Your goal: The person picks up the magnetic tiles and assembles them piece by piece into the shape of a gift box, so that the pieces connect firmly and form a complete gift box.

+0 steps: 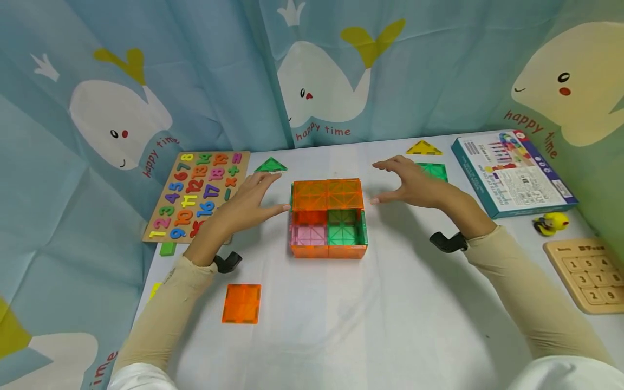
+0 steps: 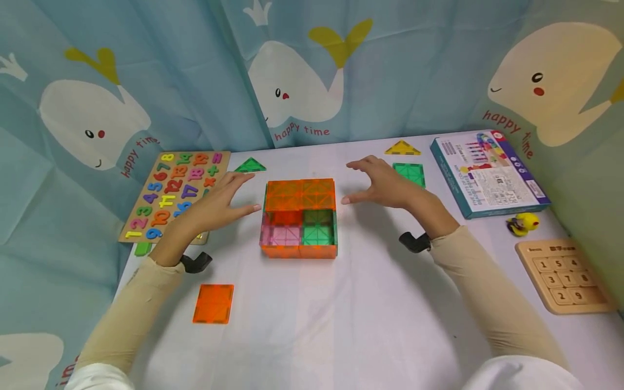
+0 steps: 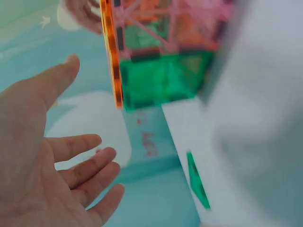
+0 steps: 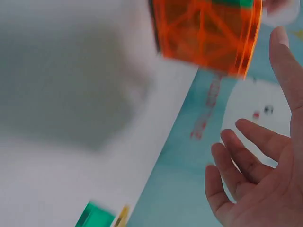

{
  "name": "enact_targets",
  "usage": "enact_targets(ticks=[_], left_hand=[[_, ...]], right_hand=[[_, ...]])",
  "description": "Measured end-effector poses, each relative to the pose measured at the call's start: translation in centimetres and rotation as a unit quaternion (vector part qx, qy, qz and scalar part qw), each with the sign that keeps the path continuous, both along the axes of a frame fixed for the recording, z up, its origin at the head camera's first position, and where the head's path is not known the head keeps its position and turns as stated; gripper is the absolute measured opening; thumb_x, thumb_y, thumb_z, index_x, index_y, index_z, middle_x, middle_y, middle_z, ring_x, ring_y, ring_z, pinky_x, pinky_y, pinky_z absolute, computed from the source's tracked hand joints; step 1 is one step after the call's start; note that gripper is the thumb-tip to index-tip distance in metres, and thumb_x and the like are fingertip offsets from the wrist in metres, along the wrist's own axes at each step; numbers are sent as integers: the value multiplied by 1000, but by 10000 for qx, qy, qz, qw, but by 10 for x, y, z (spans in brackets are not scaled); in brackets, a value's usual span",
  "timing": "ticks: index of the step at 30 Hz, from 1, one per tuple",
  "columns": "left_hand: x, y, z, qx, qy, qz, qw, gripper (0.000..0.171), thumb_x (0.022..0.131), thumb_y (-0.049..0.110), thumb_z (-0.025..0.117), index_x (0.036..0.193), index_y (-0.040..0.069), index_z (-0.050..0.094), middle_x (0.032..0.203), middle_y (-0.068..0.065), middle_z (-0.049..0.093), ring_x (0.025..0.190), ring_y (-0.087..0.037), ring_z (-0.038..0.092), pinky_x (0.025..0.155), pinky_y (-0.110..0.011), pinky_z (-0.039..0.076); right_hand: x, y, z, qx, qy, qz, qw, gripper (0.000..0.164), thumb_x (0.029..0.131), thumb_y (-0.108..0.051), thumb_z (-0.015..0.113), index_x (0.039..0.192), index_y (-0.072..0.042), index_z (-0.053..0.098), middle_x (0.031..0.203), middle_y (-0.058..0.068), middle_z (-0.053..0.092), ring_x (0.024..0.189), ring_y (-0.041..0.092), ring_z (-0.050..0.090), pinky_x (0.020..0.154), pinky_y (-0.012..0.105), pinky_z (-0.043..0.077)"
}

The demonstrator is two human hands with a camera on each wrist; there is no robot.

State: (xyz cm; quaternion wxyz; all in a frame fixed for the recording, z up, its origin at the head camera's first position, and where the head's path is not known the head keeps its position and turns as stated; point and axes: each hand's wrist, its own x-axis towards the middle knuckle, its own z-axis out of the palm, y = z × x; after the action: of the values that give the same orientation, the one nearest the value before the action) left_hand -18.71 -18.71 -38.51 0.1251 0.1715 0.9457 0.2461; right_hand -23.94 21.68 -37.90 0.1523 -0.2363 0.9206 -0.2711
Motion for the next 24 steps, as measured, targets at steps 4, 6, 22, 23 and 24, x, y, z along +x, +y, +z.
enact_targets(ticks=[4, 6, 22, 23, 24], left_hand=[[21, -28, -3, -50, -100, 225, 9997, 79, 104, 52, 62, 166, 14, 32, 168, -16, 30, 155, -38, 31, 122, -65, 30], [34, -40, -7, -93, -182, 263, 9994, 74, 106, 48, 62, 164, 10, 36, 167, -19, 34, 154, -40, 33, 123, -64, 31], [156, -66, -50, 96, -1445, 481, 9883, 88, 82, 38, 90, 156, 11, 50, 165, -19, 35, 146, -45, 34, 116, -69, 38], [161, -65, -50, 59, -1443, 507, 9882, 89, 81, 36, 91, 157, 12, 50, 165, -19, 34, 145, -44, 34, 115, -68, 39], [165, -64, -49, 31, -1424, 529, 9884, 89, 81, 33, 92, 156, 12, 51, 164, -18, 34, 144, -44, 34, 114, -68, 40]], right_hand=[[-9, 33, 0, 112, -43, -306, 9995, 86, 92, -42, 83, 158, -4, 43, 155, 25, 45, 141, 43, 42, 113, 66, 38], [-15, 51, -3, 192, 34, -448, 9988, 85, 93, -42, 82, 158, -1, 43, 157, 28, 45, 143, 46, 41, 114, 68, 35], [-47, 132, -55, 956, -878, -1195, 9843, 110, 96, -48, 76, 167, 2, 9, 167, 39, 9, 152, 62, 10, 118, 78, 15], [-48, 131, -56, 949, -908, -1194, 9841, 109, 97, -47, 76, 168, 0, 8, 168, 39, 7, 152, 62, 9, 118, 78, 14], [-49, 129, -56, 952, -932, -1191, 9839, 108, 98, -46, 75, 168, -1, 8, 168, 39, 7, 153, 62, 8, 119, 78, 13]])
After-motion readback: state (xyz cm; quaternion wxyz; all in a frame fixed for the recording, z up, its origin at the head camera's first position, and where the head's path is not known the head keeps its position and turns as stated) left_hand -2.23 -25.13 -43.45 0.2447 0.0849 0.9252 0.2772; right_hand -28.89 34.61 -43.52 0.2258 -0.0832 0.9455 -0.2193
